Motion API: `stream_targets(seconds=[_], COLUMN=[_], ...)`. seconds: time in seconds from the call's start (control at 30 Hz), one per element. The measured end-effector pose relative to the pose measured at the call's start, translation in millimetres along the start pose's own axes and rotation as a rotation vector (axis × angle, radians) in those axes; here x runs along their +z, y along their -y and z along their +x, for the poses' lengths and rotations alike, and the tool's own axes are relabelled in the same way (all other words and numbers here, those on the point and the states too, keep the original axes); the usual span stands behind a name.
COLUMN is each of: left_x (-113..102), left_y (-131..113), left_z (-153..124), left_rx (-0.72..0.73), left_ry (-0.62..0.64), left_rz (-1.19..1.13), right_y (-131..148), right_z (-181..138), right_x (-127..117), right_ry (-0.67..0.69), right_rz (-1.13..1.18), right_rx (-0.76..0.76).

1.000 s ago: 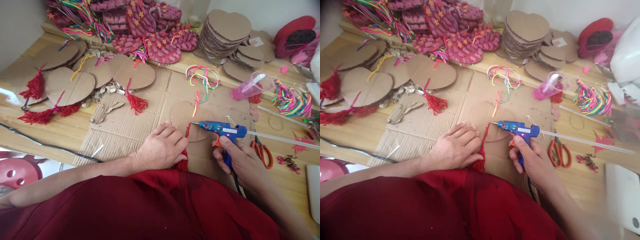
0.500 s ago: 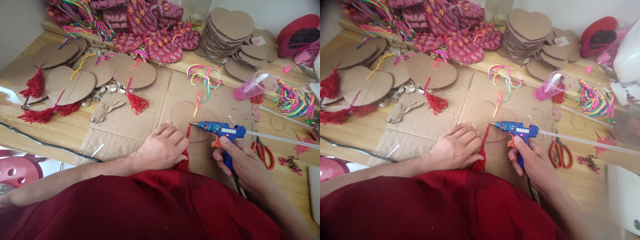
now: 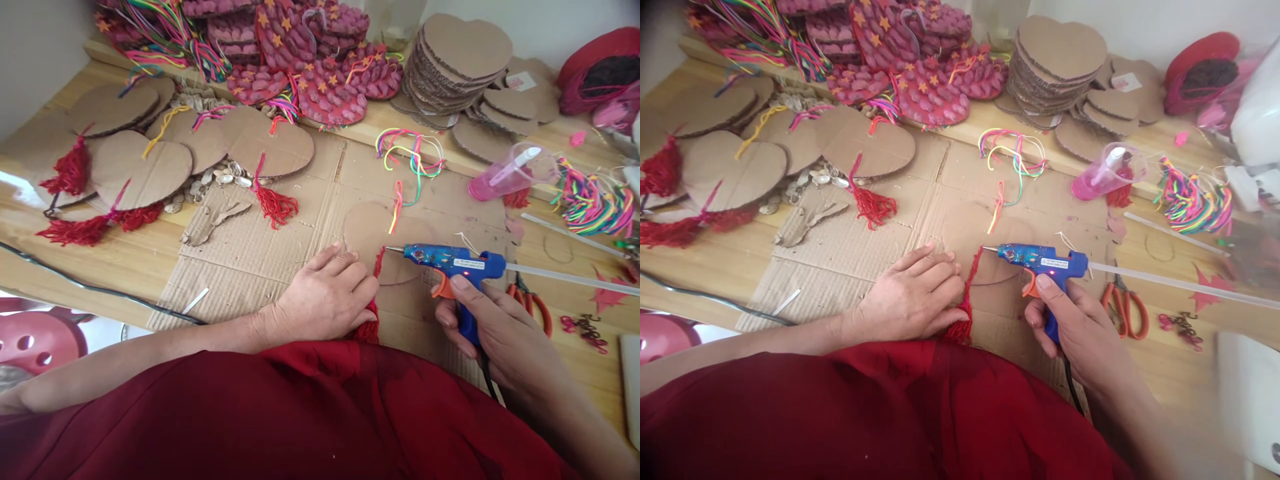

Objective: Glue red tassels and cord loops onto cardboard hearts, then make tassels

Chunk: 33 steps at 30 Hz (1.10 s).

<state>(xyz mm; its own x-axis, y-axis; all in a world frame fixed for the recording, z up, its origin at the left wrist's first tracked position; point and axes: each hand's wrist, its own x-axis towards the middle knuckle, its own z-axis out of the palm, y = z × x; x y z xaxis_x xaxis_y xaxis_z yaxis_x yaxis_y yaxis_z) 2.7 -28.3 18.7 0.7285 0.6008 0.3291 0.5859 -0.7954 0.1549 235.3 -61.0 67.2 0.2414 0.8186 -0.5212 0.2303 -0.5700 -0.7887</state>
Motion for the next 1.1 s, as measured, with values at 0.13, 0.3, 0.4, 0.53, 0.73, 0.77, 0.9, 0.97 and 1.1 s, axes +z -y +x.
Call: stream_targets(seconds=[0.13, 0.3, 0.4, 0.53, 0.73, 0.77, 0.9, 0.97, 1.1], left_x=[0, -1, -1, 0, 1, 1, 1, 0, 1], left_y=[0, 0, 0, 0, 0, 0, 0, 0, 0], left_z=[0, -1, 0, 0, 0, 0, 0, 0, 0], left_rx=[-0.001, -0.001, -0.002, 0.002, 0.0, 0.0, -0.003, -0.002, -0.002], left_ry=[-0.002, 0.011, 0.009, -0.005, -0.013, -0.014, -0.014, -0.011, -0.011], left_rz=[-0.006, -0.01, -0.004, -0.006, 0.0, 0.001, -0.001, -0.004, -0.008], right_y=[2, -1, -2, -4, -9, -9, -11, -11, -9], right_z=[4, 2, -1, -1, 10, 10, 8, 9, 11], right_x=[5, 6, 3, 0, -6, -6, -5, -4, -1], right_ry=[0.022, 0.014, 0.016, 0.012, 0.025, 0.028, 0.09, 0.096, 0.037], right_rz=[0.047, -0.012, -0.047, -0.046, 0.033, 0.035, -0.001, -0.002, 0.035], right_rx=[0.003, 0.004, 0.0, 0.011, 0.007, 0.001, 0.002, 0.005, -0.022])
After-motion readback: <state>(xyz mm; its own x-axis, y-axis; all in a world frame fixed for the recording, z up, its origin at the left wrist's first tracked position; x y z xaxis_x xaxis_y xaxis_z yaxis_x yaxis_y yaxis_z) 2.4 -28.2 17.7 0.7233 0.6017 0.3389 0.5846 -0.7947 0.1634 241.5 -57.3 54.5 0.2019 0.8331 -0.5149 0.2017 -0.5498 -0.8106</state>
